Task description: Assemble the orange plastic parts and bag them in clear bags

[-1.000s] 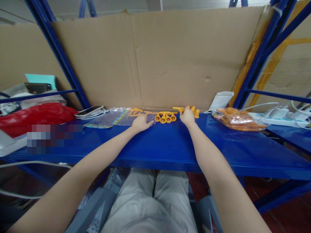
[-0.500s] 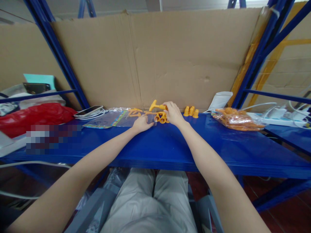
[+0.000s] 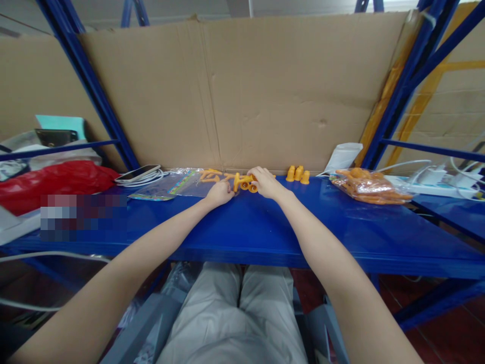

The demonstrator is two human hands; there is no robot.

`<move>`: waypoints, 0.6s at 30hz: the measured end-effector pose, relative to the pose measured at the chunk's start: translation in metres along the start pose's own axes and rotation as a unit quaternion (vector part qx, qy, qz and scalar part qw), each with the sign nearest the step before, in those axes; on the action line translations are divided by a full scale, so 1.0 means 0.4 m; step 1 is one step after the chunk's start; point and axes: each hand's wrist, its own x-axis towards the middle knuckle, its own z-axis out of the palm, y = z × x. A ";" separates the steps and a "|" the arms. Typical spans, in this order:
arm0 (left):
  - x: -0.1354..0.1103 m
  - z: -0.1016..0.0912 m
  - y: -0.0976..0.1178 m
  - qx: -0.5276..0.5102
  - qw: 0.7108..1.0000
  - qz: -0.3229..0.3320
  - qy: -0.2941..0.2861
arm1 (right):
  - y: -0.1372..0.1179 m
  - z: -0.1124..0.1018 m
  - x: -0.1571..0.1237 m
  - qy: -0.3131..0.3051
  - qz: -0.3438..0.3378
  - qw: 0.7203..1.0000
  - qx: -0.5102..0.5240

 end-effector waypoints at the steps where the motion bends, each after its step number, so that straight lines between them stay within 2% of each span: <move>1: 0.000 0.001 -0.001 -0.003 1.000 0.001 0.000 | 0.000 0.000 0.000 0.000 0.001 1.000 -0.002; 6: 0.001 0.001 -0.006 0.005 1.000 -0.007 0.012 | 0.001 0.002 0.000 0.000 0.007 1.000 -0.006; 13: 0.005 -0.005 -0.007 0.038 0.999 0.016 -0.021 | -0.001 0.004 0.001 -0.001 0.007 1.000 0.007; 18: 0.008 -0.004 -0.009 0.027 1.000 0.010 -0.004 | -0.003 0.003 0.001 0.007 0.015 1.000 0.018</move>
